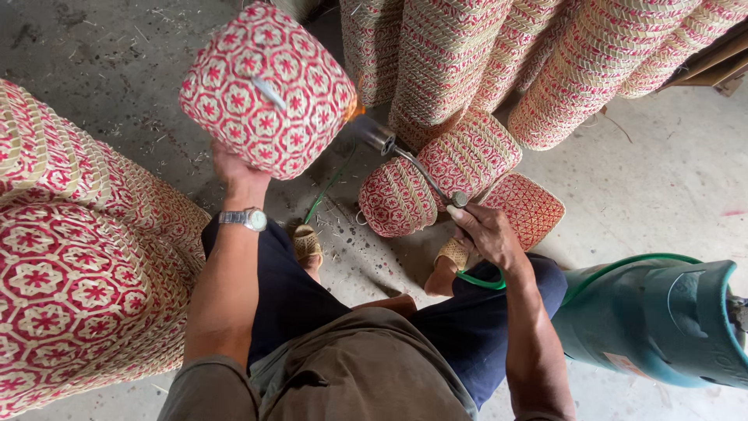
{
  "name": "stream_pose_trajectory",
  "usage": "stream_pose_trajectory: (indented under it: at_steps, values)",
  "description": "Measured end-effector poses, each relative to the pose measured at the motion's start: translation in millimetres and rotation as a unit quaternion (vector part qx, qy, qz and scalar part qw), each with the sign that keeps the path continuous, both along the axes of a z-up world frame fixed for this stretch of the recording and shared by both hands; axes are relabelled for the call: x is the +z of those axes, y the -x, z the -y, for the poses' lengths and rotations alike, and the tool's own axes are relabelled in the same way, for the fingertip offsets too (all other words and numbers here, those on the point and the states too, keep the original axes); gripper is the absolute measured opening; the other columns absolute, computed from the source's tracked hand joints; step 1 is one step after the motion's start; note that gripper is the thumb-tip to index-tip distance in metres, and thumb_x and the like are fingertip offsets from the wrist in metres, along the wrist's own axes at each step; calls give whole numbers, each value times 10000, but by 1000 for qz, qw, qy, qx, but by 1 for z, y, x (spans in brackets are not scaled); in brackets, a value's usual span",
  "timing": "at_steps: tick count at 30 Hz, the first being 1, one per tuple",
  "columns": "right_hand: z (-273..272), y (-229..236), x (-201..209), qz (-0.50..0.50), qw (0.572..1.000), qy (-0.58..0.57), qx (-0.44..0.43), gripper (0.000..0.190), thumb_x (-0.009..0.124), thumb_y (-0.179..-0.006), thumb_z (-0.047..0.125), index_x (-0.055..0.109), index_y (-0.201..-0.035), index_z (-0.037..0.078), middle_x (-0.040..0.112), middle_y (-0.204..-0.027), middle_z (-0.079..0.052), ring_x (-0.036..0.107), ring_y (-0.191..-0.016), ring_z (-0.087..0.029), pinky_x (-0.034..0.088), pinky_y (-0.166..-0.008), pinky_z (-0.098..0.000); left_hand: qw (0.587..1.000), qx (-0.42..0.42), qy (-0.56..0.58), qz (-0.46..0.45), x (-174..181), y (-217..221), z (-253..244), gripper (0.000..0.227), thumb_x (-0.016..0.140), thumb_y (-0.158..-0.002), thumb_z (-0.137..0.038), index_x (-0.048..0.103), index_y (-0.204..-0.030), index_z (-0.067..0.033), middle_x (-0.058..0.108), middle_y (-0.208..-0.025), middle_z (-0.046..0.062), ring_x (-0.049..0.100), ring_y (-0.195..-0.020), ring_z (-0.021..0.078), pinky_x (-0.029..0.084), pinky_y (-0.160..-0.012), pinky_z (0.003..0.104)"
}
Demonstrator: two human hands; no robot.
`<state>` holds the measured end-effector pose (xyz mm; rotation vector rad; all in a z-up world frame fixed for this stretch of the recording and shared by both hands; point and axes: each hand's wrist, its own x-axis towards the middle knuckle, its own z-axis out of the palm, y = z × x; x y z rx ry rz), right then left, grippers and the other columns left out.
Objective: The person uses a blowtorch to apply heat to the surface of woven baskets. They rotate each basket to treat different sides and then place it on a stack. The process is repeated for multiple baskets.
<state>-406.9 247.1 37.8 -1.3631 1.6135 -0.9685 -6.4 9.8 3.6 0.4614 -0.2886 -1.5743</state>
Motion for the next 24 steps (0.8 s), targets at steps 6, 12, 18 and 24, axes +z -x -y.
stream_pose_trajectory:
  at_steps: [6, 12, 18, 24]
  values:
    - [2, 12, 23, 46, 998, -28, -31, 329, 637, -969, 359, 743, -895, 57, 600, -596, 17, 515, -521, -63, 413, -472, -268, 989, -6, 102, 103, -8, -37, 18, 562, 362, -1036, -454, 514, -1419, -72, 595, -1450, 147, 626, -1331, 309, 574, -1078, 481]
    - [14, 15, 42, 19, 996, -85, -36, 474, 622, -1021, 420, 669, -768, 22, 560, -570, -8, 525, -460, -86, 407, -403, -275, 955, 50, 116, 269, -22, -55, 31, 356, 538, -1081, -352, 688, -1074, -29, 744, -1088, 68, 723, -979, 204, 625, -843, 392]
    - [13, 11, 54, 18, 994, -101, -25, 434, 639, -1000, 389, 667, -762, 28, 547, -559, -7, 463, -428, -92, 349, -381, -282, 893, 52, 155, 419, -21, -45, 16, 502, 575, -1196, -414, 597, -868, -35, 666, -935, 24, 571, -858, 98, 497, -788, 317]
    - [7, 8, 48, -36, 998, -42, 14, 398, 653, -992, 386, 739, -806, 44, 590, -572, 16, 522, -465, -64, 419, -409, -260, 907, 55, 105, 403, 0, -16, -2, 443, 545, -1094, -423, 698, -1041, -11, 720, -1048, 50, 649, -893, 119, 564, -792, 328]
